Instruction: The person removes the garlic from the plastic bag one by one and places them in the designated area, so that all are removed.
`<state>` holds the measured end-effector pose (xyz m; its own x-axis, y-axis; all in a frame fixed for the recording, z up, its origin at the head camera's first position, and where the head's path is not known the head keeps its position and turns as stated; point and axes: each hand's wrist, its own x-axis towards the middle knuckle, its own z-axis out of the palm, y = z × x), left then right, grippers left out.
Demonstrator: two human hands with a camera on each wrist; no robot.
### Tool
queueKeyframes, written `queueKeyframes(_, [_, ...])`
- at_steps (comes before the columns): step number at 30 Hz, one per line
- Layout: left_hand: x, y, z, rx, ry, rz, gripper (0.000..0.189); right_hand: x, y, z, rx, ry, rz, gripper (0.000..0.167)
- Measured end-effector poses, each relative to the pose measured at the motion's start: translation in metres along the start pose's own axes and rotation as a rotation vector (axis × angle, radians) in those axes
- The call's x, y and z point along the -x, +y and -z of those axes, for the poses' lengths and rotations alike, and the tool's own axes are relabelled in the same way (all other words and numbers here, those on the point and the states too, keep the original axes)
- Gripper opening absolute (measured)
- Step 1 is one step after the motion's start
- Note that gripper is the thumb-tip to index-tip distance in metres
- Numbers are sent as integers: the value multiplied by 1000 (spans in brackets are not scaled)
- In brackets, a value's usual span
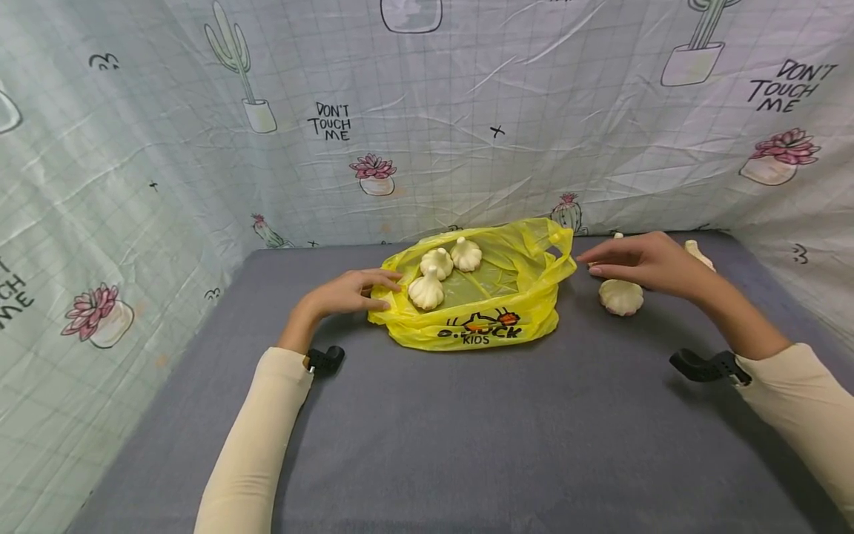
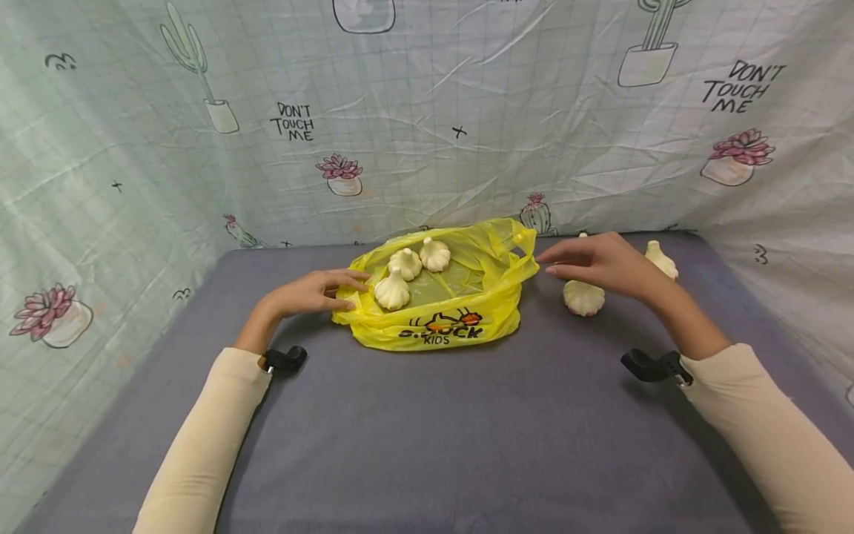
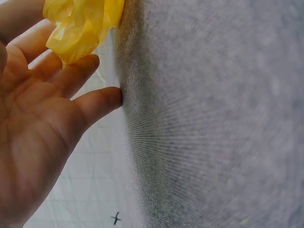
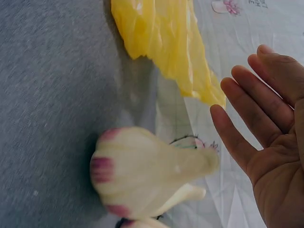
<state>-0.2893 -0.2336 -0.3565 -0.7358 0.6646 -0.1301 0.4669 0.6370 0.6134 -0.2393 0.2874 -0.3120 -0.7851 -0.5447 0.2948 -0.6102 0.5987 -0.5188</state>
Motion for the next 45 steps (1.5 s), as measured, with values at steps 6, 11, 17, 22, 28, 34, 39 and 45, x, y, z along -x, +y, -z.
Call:
queueKeyframes(6, [-1, 1, 0, -1, -6, 2, 43, -11, -2, -5, -3, -27, 82, 27])
queueKeyframes(11, [0, 0, 0, 7, -1, 1, 43, -22, -5, -11, -39, -60, 148, 26])
queueKeyframes(17, [2, 3, -1, 19, -2, 2, 43, -35, -12, -18, -54, -78, 162, 27])
queueKeyframes(22, [3, 5, -2, 28, -6, -2, 44, -44, -15, -25, -73, -94, 136, 28])
queueKeyframes(28, [2, 4, -1, 24, -5, 2, 44, -55, -18, -33, -48, -80, 135, 26])
queueKeyframes(34, [1, 2, 1, 47, -6, 4, 44, -66, -19, -37, -24, -87, 168, 27])
queueKeyframes(39, [1, -1, 1, 67, -4, 24, 43, -76, -22, -39, -30, -102, 154, 28])
queueKeyframes(45, [1, -1, 2, 81, -7, 25, 43, -89, -27, -42, -70, -113, 161, 26])
